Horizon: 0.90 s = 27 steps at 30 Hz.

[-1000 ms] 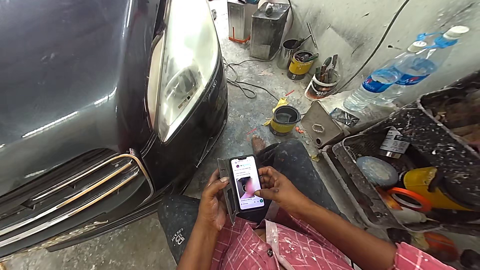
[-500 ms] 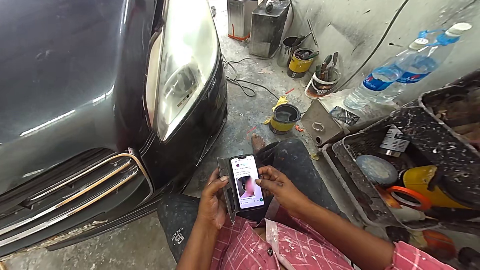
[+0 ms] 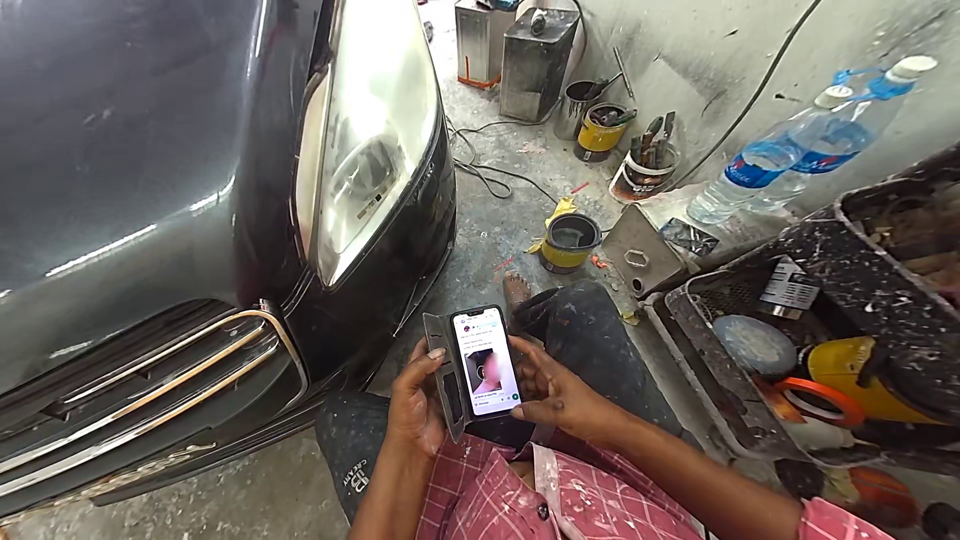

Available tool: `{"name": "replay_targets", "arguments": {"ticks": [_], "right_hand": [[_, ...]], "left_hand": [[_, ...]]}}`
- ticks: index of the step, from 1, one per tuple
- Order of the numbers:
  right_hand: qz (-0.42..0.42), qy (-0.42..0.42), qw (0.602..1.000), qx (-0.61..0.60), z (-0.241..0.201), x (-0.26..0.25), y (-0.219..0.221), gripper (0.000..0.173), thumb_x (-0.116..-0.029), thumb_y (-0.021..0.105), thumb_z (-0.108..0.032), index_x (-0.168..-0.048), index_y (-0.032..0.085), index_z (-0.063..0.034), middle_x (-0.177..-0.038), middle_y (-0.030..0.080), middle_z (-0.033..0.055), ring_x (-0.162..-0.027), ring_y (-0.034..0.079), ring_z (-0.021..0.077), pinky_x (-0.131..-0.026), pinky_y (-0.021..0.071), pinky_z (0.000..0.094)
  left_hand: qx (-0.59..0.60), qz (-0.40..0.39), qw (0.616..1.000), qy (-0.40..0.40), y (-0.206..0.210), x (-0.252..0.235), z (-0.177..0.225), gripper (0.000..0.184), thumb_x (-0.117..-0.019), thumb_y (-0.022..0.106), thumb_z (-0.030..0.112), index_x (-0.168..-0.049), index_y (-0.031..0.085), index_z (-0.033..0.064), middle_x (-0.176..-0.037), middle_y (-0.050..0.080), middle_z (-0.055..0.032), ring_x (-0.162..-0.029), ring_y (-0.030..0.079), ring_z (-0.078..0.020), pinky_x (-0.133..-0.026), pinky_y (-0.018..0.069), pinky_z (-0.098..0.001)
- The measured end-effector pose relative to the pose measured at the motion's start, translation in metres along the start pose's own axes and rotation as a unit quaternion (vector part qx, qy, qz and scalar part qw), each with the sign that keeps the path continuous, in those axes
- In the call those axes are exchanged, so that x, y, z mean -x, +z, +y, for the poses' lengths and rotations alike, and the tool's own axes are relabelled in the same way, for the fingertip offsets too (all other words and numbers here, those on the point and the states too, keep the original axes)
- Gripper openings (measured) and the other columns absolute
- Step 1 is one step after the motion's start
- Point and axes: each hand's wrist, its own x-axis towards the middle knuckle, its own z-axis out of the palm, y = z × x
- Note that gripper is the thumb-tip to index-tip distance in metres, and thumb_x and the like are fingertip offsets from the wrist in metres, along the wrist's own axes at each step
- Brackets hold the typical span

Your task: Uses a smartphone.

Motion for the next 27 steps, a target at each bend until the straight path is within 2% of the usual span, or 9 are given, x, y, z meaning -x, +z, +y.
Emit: {"name": "replay_targets", "arguments": {"ticks": [2,7,18,27], "right_hand": [[0.007,-0.002,1.0,0.003,0.0001,0.0008,0.0014,0.102,-0.079,0.077,-0.001,-0.162,0.023,-0.0278,-0.113,0.068,0.0114,-0.099,0.072,0.0233,-0.087,0.0613,0.038],[0.023,-0.004,1.0,-0.007,0.001,-0.0003,0.0039,0.1,-0.0797,0.075,-0.001,-0.161,0.026,-0.029,-0.112,0.069,0.0124,-0.095,0.072,0.0245,-0.082,0.0622,0.0383],[0.016,-0.035,0.999,-0.006,0.0033,-0.0002,0.0046,0.1,-0.0798,0.074,0.001,-0.163,0.023,-0.0241,-0.119,0.068,0.0127,-0.1,0.071,0.0243,-0.085,0.0618,0.0377],[0.029,-0.024,0.999,-0.008,0.0031,0.0008,0.0044,0.098,-0.0799,0.073,0.0,-0.162,0.025,-0.0258,-0.117,0.069,0.0131,-0.096,0.072,0.0241,-0.08,0.0623,0.037]], "left_hand": [[-0.007,0.003,1.0,0.002,-0.0003,0.0,0.0,0.046,-0.0889,0.062,0.02,-0.133,0.058,0.011,-0.106,0.072,-0.0163,-0.09,0.074,-0.0227,-0.077,0.0629,-0.0401],[-0.009,0.01,1.0,0.002,0.0003,0.0012,0.0004,0.046,-0.0865,0.064,0.02,-0.132,0.06,0.0108,-0.105,0.072,-0.0165,-0.09,0.074,-0.0229,-0.078,0.0629,-0.0404],[-0.005,0.017,1.0,0.001,0.0017,0.001,-0.0002,0.049,-0.0872,0.062,0.018,-0.135,0.056,0.0078,-0.106,0.071,-0.0197,-0.091,0.074,-0.0257,-0.079,0.0627,-0.0429],[-0.012,0.009,1.0,-0.003,0.003,0.0004,-0.0002,0.047,-0.0888,0.06,0.018,-0.135,0.056,0.0096,-0.106,0.071,-0.0187,-0.091,0.074,-0.0253,-0.079,0.0626,-0.0424]]}}
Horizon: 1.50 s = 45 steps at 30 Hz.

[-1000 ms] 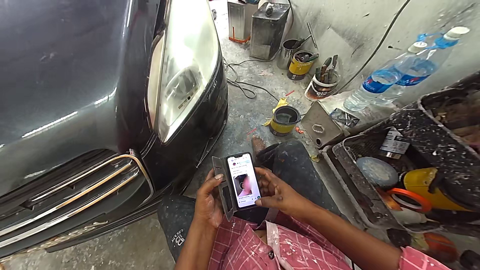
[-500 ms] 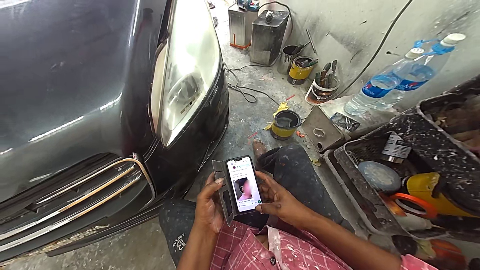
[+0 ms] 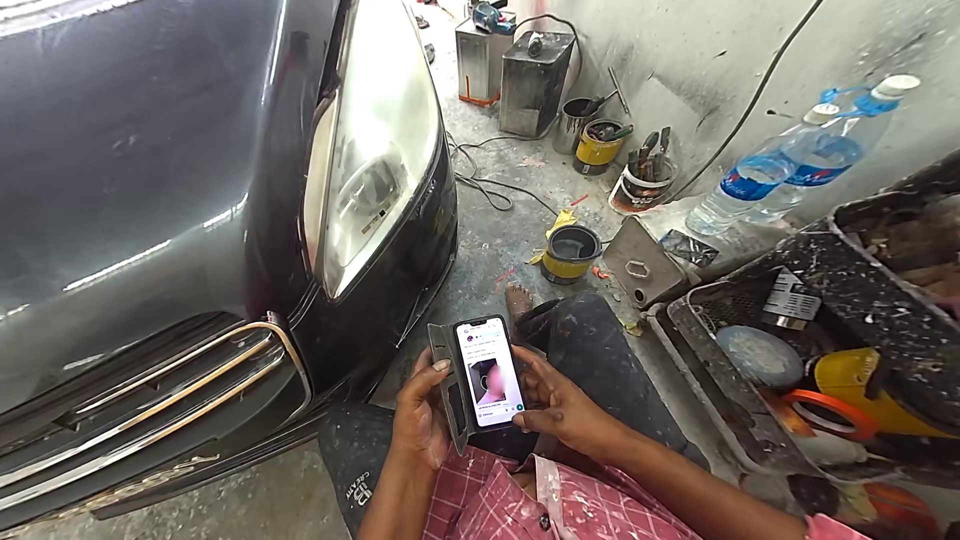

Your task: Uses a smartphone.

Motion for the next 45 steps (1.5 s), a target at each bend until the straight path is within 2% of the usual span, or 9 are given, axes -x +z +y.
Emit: {"name": "replay_targets", "arguments": {"ticks": [12,29,45], "right_hand": [[0.002,0.012,1.0,-0.002,-0.0018,-0.0003,0.0007,0.098,-0.0803,0.073,-0.001,-0.162,0.025,-0.0253,-0.113,0.069,0.0123,-0.093,0.072,0.0226,-0.078,0.0622,0.0354],[-0.004,0.004,1.0,-0.008,0.0011,0.0005,0.0013,0.101,-0.0799,0.073,-0.001,-0.163,0.02,-0.0235,-0.117,0.068,0.0124,-0.095,0.072,0.0232,-0.077,0.0624,0.0358],[-0.005,0.004,1.0,-0.01,0.0005,0.0007,0.0028,0.101,-0.0801,0.073,0.001,-0.163,0.021,-0.0249,-0.117,0.068,0.0132,-0.096,0.072,0.0249,-0.079,0.0629,0.0377]], "left_hand": [[-0.001,0.003,1.0,-0.001,0.0017,-0.0013,0.0003,0.047,-0.0898,0.057,0.017,-0.136,0.055,0.0098,-0.106,0.071,-0.0181,-0.091,0.073,-0.0245,-0.079,0.0626,-0.0418],[0.011,0.004,1.0,-0.002,0.0002,0.0001,-0.0015,0.047,-0.0893,0.057,0.016,-0.135,0.055,0.009,-0.104,0.071,-0.0188,-0.09,0.074,-0.0248,-0.078,0.0628,-0.0417],[0.013,0.002,1.0,-0.003,0.0004,0.0015,0.0001,0.047,-0.0902,0.056,0.016,-0.137,0.054,0.0095,-0.106,0.071,-0.0195,-0.091,0.074,-0.0259,-0.079,0.0628,-0.0432]]}}
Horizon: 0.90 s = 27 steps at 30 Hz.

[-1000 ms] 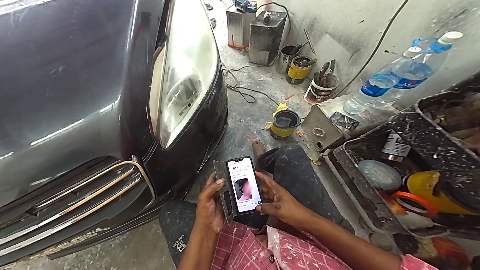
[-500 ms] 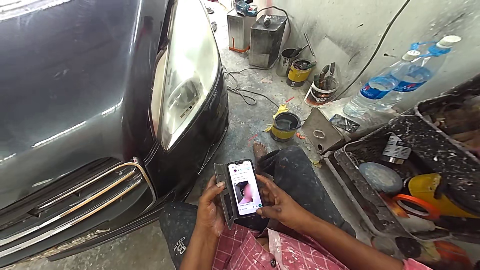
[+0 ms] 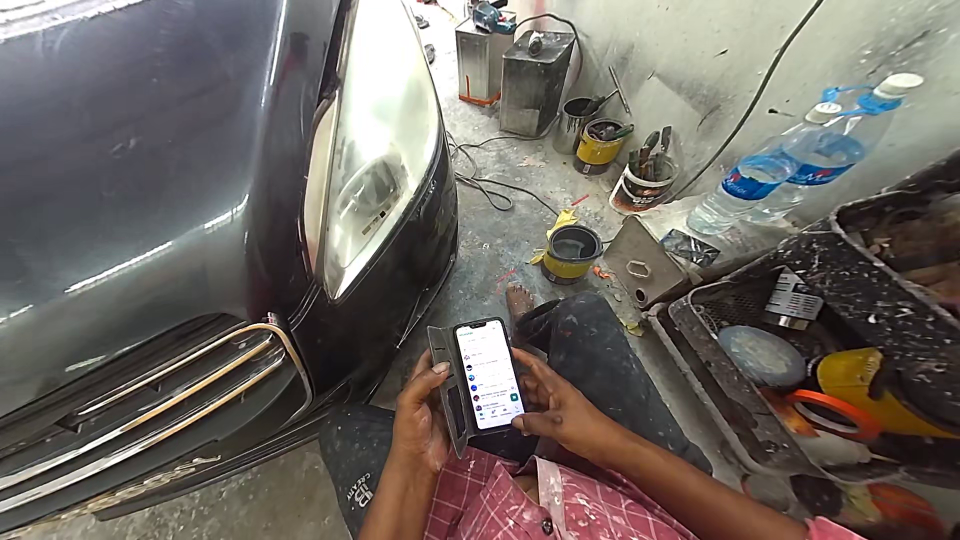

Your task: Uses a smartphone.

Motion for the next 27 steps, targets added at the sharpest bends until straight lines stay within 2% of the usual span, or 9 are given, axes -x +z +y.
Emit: {"name": "replay_targets", "arguments": {"ticks": [22,27], "right_hand": [[0.009,-0.022,1.0,-0.004,-0.005,0.006,-0.011,0.103,-0.0793,0.074,0.001,-0.163,0.017,-0.0194,-0.124,0.067,0.0117,-0.103,0.071,0.0249,-0.08,0.0633,0.0386],[0.015,-0.03,0.999,-0.012,-0.006,0.01,-0.015,0.102,-0.0792,0.073,0.002,-0.162,0.017,-0.017,-0.125,0.067,0.0125,-0.105,0.071,0.0252,-0.085,0.0626,0.0398]], "left_hand": [[-0.016,-0.017,1.0,-0.01,0.011,-0.006,-0.004,0.052,-0.0876,0.058,0.016,-0.139,0.051,0.0056,-0.108,0.07,-0.0217,-0.094,0.073,-0.0277,-0.082,0.0622,-0.0444],[-0.025,-0.016,0.999,-0.014,0.016,-0.009,-0.005,0.06,-0.0869,0.06,0.015,-0.144,0.047,0.0061,-0.112,0.069,-0.0229,-0.097,0.072,-0.0285,-0.085,0.0613,-0.0452]]}}
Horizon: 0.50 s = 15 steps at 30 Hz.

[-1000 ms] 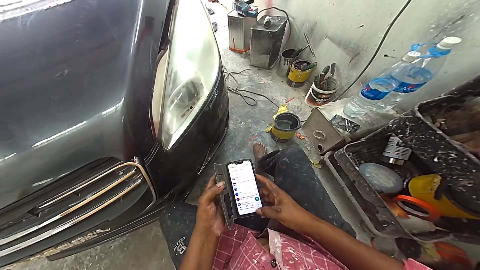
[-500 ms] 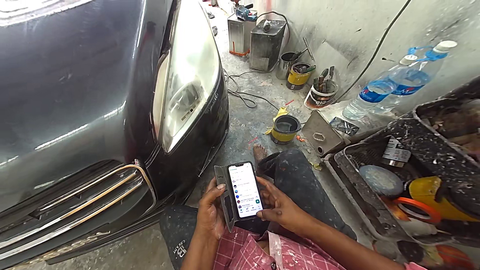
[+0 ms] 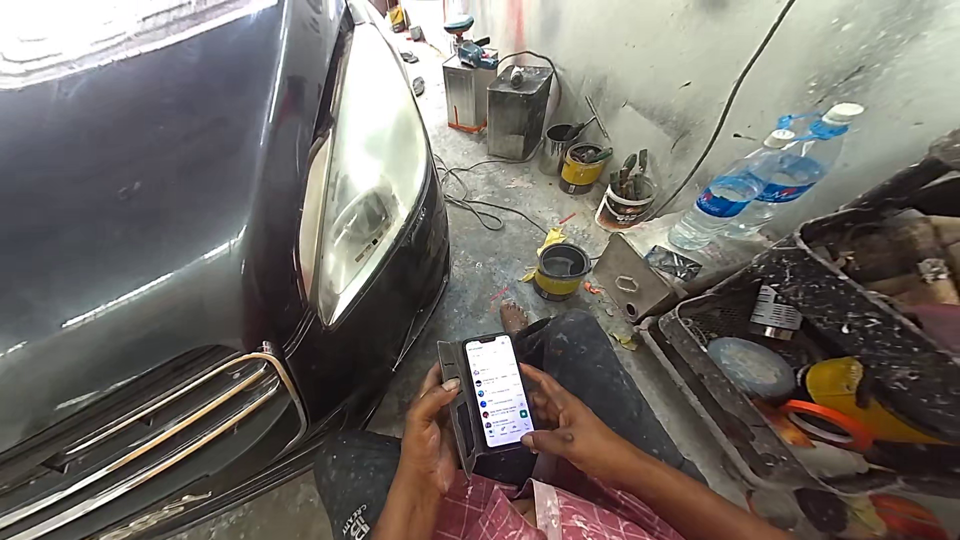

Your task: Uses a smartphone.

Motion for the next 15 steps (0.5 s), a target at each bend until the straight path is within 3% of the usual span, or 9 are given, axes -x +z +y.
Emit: {"name": "replay_targets", "arguments": {"ticks": [15], "right_hand": [[0.0,-0.011,1.0,-0.005,0.0007,0.0031,-0.0006,0.103,-0.0789,0.072,0.004,-0.163,0.016,-0.0164,-0.124,0.067,0.0137,-0.106,0.071,0.0264,-0.086,0.0625,0.0404]], "left_hand": [[0.007,-0.011,1.0,0.0,0.0017,0.0019,-0.0008,0.062,-0.0835,0.064,0.016,-0.143,0.049,0.0057,-0.111,0.069,-0.0229,-0.097,0.073,-0.028,-0.085,0.0615,-0.0448]]}}
